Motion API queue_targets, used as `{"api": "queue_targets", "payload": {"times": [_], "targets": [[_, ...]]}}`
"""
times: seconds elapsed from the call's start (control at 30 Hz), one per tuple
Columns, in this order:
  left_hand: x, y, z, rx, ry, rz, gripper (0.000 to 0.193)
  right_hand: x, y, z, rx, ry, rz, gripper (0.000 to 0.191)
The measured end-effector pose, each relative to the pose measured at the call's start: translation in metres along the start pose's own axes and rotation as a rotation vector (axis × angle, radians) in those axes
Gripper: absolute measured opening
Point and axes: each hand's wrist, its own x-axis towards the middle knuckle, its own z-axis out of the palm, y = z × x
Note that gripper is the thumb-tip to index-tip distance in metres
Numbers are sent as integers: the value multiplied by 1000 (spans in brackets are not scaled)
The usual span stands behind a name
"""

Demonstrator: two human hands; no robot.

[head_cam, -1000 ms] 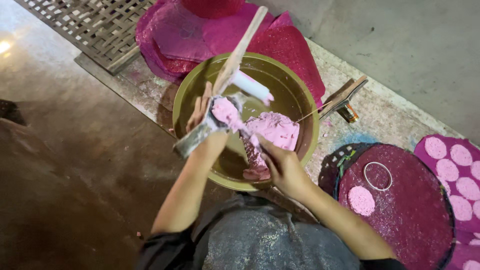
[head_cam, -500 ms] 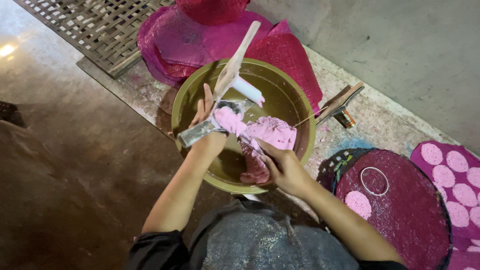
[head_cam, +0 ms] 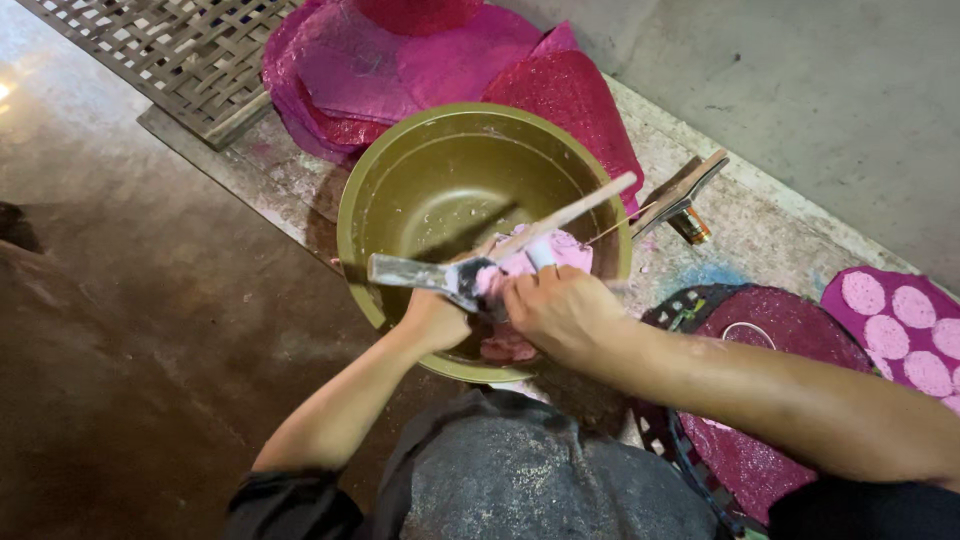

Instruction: The person sits at a low table and uses a hand-held wooden press mold to form pink paste into round discs. They scoop paste from a large basin into the mold, press it over a tray, release the formed disc onto the tray, and repeat, filling trays with molded discs.

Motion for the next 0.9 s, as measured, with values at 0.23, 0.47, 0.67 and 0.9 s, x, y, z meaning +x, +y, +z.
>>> {"api": "queue_targets", "payload": {"times": [0.23, 0.47, 0.67, 0.9], "targets": [[1, -16, -45, 333, 202, 229, 63, -35, 38, -76, 158, -226, 270, 27], [1, -13, -16, 176, 129, 339, 69, 13, -8, -29, -113, -131, 46, 19], [3, -20, -40, 159, 194, -99, 48, -37, 20, -40, 23, -219, 254, 33], [12, 3, -48, 28, 600, 304, 60, -8, -6, 8, 809, 450, 371, 71]]}}
